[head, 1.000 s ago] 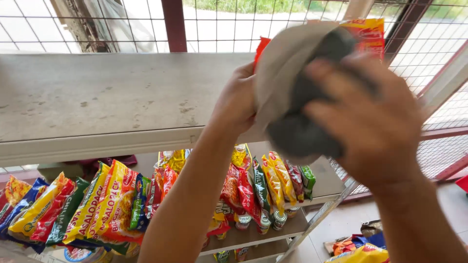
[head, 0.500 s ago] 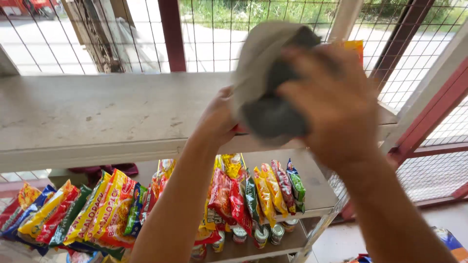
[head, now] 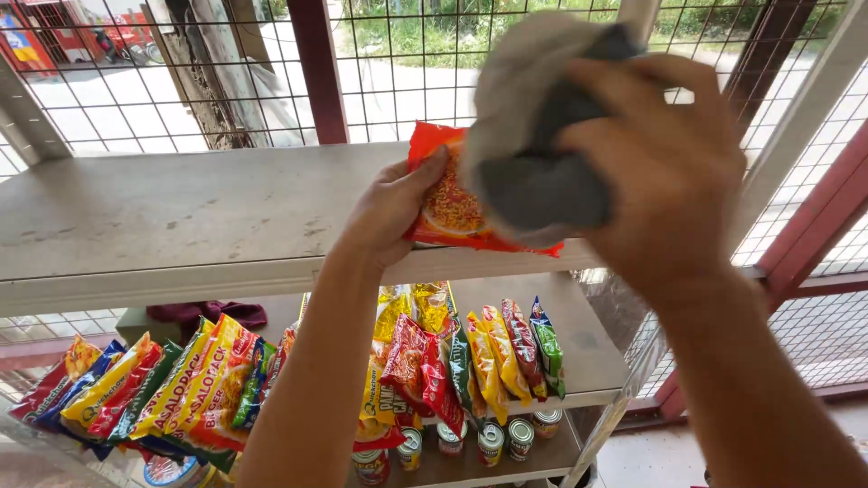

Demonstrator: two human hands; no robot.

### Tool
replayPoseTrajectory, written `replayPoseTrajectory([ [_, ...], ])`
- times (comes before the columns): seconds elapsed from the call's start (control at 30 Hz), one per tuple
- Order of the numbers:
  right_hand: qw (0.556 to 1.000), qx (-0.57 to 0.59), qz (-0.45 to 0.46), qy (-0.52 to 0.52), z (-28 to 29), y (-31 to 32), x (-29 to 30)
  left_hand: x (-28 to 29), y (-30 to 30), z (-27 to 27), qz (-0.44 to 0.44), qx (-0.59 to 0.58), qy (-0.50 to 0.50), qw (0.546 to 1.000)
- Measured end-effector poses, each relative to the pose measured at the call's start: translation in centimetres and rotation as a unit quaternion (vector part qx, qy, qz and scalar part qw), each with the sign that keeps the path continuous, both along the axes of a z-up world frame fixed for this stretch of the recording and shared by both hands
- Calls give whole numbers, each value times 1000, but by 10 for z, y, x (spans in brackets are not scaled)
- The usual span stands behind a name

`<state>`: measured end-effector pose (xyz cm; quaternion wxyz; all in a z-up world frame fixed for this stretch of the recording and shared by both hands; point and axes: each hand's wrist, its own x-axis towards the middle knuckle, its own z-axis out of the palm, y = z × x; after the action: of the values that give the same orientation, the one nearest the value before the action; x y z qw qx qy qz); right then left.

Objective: Wiping down packets of instant noodles with a cloth and organizing them on a shelf.

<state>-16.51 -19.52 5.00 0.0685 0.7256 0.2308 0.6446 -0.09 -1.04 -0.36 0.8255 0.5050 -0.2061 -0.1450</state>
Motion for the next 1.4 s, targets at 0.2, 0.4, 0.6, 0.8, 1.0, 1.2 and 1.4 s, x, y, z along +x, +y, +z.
replayPoseTrajectory([
  [0.2, 989, -79, -94, 87, -35, 8, 26, 8, 0, -8, 3, -14, -22, 1000],
  [0.4, 930, -41, -364, -13, -42, -82, 11, 2, 0, 2, 4, -1, 17, 1000],
  [0.6, 998, -34, -39, 17, -15, 23, 14, 16, 2, -11, -16, -25, -3, 1000],
  [0.8, 986, -89, -87, 114, -58, 12, 10, 7, 3, -4, 3, -10, 6, 1000],
  [1.0, 967, -27, -243, 75, -32, -43, -6, 3, 2, 4, 5, -1, 36, 999],
  [1.2, 993, -53, -79, 69, -36, 40, 4, 26, 6, -20, -68, -55, -45, 995],
  [1.4, 967, -39, -240, 73, -61, -13, -2, 11, 5, -4, -30, -73, 29, 996],
])
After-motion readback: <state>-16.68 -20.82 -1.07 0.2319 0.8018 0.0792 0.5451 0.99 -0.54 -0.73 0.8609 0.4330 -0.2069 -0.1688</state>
